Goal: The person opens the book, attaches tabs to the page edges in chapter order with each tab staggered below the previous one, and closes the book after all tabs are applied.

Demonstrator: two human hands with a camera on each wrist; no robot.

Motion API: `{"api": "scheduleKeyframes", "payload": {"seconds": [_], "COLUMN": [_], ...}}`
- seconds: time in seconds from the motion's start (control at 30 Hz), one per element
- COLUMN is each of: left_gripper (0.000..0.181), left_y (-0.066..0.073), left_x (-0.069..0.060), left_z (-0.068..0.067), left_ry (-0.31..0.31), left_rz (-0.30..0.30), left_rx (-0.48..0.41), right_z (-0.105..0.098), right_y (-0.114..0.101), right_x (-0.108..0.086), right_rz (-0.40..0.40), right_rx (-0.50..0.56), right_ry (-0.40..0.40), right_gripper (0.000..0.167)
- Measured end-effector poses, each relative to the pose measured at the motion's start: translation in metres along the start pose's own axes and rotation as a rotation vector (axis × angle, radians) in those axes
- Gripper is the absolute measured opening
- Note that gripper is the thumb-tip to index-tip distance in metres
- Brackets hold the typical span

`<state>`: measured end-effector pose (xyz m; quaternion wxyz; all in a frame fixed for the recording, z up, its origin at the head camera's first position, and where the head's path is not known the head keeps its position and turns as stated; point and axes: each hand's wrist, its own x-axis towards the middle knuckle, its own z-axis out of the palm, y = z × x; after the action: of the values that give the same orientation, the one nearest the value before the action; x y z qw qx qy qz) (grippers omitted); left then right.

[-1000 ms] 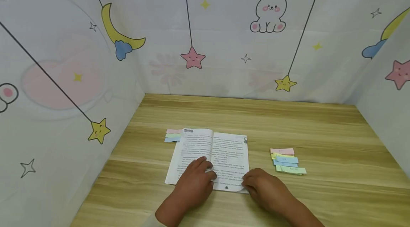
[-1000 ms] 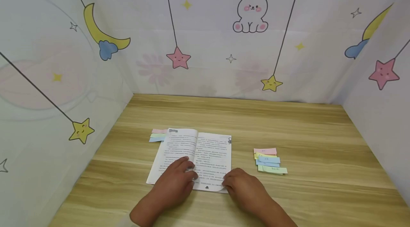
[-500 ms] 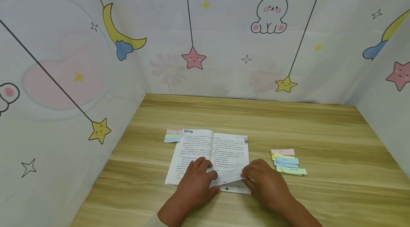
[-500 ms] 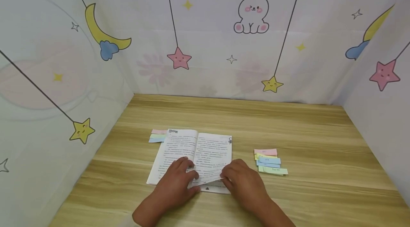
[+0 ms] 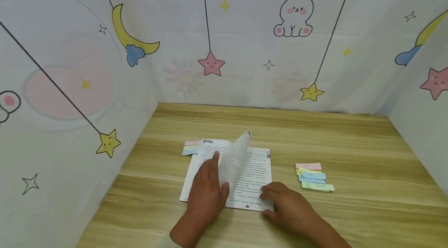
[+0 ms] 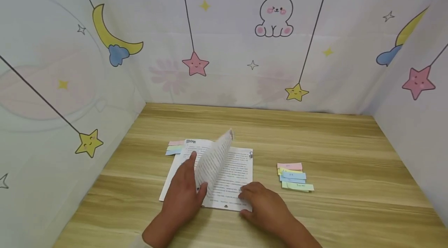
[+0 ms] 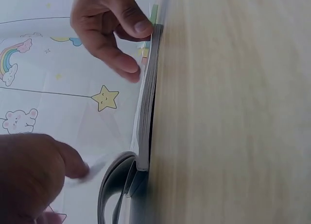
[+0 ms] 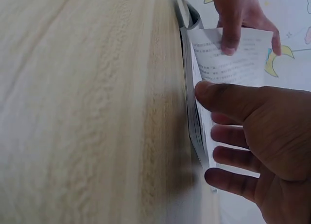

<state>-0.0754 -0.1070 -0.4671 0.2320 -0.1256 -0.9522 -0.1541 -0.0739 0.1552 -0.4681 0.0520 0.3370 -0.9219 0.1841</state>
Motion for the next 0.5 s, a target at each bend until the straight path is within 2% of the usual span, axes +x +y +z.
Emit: {"api": "scheduleKeyframes", "payload": {"seconds": [0.1, 0.17, 0.23, 0.3, 0.43, 0.5], "left_gripper": [0.098, 0.092, 0.084, 0.070, 0.038, 0.029], "left_y": [-0.0034, -0.0053, -0.0065, -0.0072, -0.0049, -0.0027], "left_x": [-0.0007, -0.0016, -0.0024, -0.0029, -0.0040, -0.0048], "left_z": [-0.0003, -0.0005, -0.0008, -0.0014, -0.0044, -0.0057], "left_ry": [0.005, -0.034, -0.094, -0.165, -0.346, -0.426], "left_rz": [-0.030, -0.035, -0.013, 0.056, 0.266, 0.322], "left_rx": [0.059, 0.101, 0.130, 0.134, 0.070, 0.021], "right_z": [0.0000, -0.0010, -0.0026, -0.0039, -0.0044, -0.0038], "right_y": [-0.0007, -0.0008, -0.0009, -0.0012, -0.0022, -0.0023], "right_x": [-0.0010, -0.0012, -0.0009, -0.0002, 0.0008, 0.0011], "right_rz": [-0.001, -0.001, -0.001, 0.001, 0.002, -0.007], "right_rx": [0.003, 0.000, -0.005, -0.004, 0.005, 0.006], "right_ry": [-0.049, -0.065, -0.080, -0.091, -0.086, -0.073], "right_gripper": [0.030, 0.026, 0.023, 0.021, 0.015, 0.014]}}
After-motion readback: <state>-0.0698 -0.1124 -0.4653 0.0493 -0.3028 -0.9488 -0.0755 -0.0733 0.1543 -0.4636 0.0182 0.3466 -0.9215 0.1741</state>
